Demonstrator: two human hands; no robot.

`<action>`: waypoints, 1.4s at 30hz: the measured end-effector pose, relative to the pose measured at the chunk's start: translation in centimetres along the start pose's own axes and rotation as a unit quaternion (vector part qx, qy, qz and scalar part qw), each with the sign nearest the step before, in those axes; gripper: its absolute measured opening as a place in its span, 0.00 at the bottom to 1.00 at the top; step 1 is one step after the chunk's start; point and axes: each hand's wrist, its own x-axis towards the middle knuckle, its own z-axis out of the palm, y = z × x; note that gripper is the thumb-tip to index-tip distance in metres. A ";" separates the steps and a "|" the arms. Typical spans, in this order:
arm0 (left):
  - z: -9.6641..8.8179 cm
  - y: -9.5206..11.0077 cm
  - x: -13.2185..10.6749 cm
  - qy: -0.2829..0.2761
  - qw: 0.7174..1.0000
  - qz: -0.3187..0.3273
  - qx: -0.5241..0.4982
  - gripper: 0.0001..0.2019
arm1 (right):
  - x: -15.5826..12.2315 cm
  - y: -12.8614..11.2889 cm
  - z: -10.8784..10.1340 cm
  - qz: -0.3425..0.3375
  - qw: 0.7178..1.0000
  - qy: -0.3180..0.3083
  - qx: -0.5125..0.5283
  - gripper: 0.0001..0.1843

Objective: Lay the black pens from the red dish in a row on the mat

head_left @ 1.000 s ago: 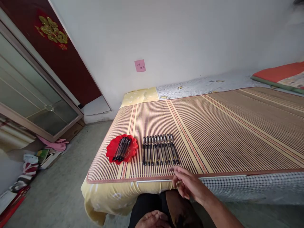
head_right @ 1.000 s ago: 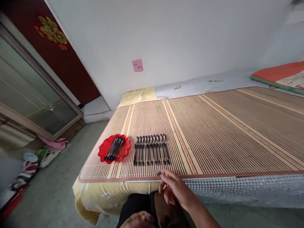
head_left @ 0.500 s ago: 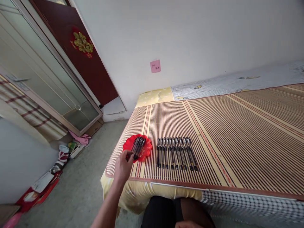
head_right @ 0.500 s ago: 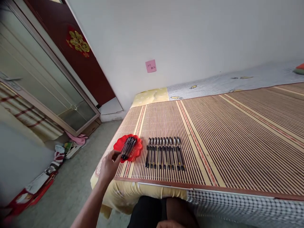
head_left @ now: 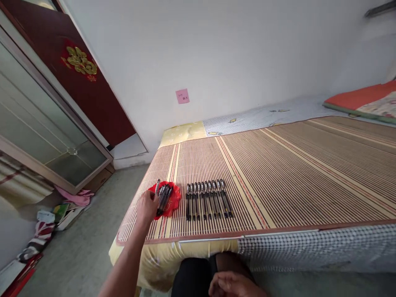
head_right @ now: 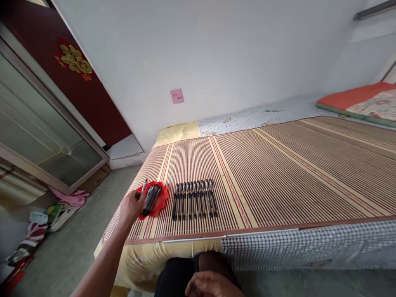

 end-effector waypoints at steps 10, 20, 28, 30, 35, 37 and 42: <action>3.7 4.2 -23.5 -0.300 0.668 -0.233 -0.640 0.24 | -0.5 -1.0 2.3 0.051 0.998 0.009 0.048 0.22; 1.7 4.8 -24.6 -0.336 0.729 -0.131 -0.582 0.26 | -2.2 -6.9 6.7 -0.119 0.945 0.220 -0.213 0.27; 2.0 6.6 -26.6 -0.366 0.741 -0.096 -0.554 0.31 | -2.4 -6.1 7.4 -0.159 0.917 0.302 -0.205 0.27; 2.0 6.6 -26.8 -0.377 0.739 -0.105 -0.548 0.31 | -2.9 -6.8 6.5 -0.171 0.905 0.349 -0.175 0.27; 2.5 5.9 -27.2 -0.397 0.714 -0.139 -0.561 0.30 | -5.1 -10.1 2.5 -0.240 0.861 0.432 -0.118 0.27; 3.2 5.3 -27.0 -0.384 0.702 -0.160 -0.578 0.29 | -6.0 -10.4 1.3 -0.225 0.859 0.437 -0.144 0.26; 6.9 2.4 -26.4 -0.369 0.634 -0.215 -0.644 0.26 | -6.5 -7.8 0.4 -0.137 0.886 0.384 -0.220 0.28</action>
